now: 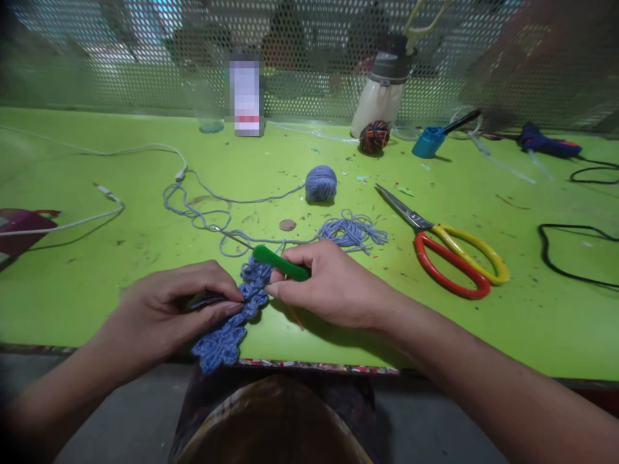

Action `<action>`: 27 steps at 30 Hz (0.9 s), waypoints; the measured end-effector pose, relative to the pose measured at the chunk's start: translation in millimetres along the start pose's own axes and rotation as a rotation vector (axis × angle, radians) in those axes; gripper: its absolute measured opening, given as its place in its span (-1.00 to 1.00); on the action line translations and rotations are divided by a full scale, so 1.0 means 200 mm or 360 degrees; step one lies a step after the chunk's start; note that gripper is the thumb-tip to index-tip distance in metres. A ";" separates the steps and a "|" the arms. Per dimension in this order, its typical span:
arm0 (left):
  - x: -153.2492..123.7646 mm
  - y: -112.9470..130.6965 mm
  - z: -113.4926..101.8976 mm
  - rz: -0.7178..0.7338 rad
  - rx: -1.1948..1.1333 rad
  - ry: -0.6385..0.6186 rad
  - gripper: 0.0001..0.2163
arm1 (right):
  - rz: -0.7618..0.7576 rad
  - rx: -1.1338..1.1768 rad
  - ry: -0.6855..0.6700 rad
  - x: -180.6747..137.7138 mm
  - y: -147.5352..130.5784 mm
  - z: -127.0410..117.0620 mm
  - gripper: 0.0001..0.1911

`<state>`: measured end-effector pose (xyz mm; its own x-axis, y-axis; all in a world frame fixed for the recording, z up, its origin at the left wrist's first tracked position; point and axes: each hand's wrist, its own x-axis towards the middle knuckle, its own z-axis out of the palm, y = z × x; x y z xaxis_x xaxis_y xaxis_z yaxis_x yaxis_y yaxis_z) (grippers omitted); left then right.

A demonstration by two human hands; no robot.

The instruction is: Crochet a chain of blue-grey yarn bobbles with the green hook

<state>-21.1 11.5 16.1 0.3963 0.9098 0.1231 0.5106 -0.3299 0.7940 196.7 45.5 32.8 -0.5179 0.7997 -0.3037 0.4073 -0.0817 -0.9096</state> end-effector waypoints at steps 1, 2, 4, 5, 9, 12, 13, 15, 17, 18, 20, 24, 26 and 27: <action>0.01 0.01 0.00 0.0007 0.0006 -0.0010 -0.93 | 0.0014 0.0055 -0.0024 0.00 -0.01 -0.01 -0.91; 0.01 0.02 0.01 0.0006 0.0017 -0.0024 -0.94 | 0.0024 0.0105 -0.0041 -0.01 -0.02 -0.01 -0.90; 0.02 0.04 0.01 -0.0023 0.0045 -0.0033 -0.95 | 0.0036 0.0207 -0.0076 -0.01 -0.05 -0.01 -0.89; 0.02 0.05 0.01 -0.0064 0.0057 -0.0037 -0.95 | 0.0047 0.0265 -0.0103 -0.02 -0.06 -0.01 -0.89; 0.01 0.05 0.02 -0.0209 0.0008 -0.0049 -0.85 | 0.0086 0.0449 -0.0178 -0.03 -0.08 -0.01 -0.90; 0.02 0.03 0.02 -0.0109 -0.0064 -0.0117 -0.85 | 0.0065 0.0461 -0.0161 -0.02 -0.07 0.01 -0.90; 0.03 0.03 0.02 -0.0059 -0.0091 -0.0144 -0.87 | 0.0051 0.0441 -0.0147 -0.02 -0.07 0.01 -0.90; 0.04 0.01 0.02 0.0006 -0.0140 -0.0169 -0.88 | 0.0019 0.0388 -0.0119 -0.01 -0.08 0.03 -0.91; 0.05 0.01 0.02 0.0010 -0.0176 -0.0165 -0.88 | -0.0014 0.0363 -0.0116 0.00 -0.09 0.04 -0.91; 0.06 0.01 0.02 -0.0010 -0.0192 -0.0166 -0.88 | -0.0043 0.0376 -0.0125 0.01 -0.10 0.04 -0.92; 0.07 0.02 0.01 -0.0099 -0.0225 -0.0181 -0.90 | -0.0129 0.0426 -0.0085 0.02 -0.11 0.03 -0.90; 0.08 0.04 -0.01 -0.0280 -0.0295 -0.0200 -0.93 | -0.0274 0.0352 0.0251 0.04 -0.09 -0.01 -0.81; 0.09 0.04 -0.02 -0.0299 -0.0329 -0.0201 -0.94 | -0.0293 0.0167 0.0307 0.04 -0.05 -0.03 -0.80; 0.09 0.04 -0.02 -0.0302 -0.0339 -0.0206 -0.94 | -0.0291 0.0056 0.0308 0.04 -0.03 -0.04 -0.79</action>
<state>-13.0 26.3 27.0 0.4102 0.9059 -0.1052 0.4188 -0.0847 0.9041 195.8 56.8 39.0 -0.4256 0.9016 -0.0769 0.2920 0.0564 -0.9547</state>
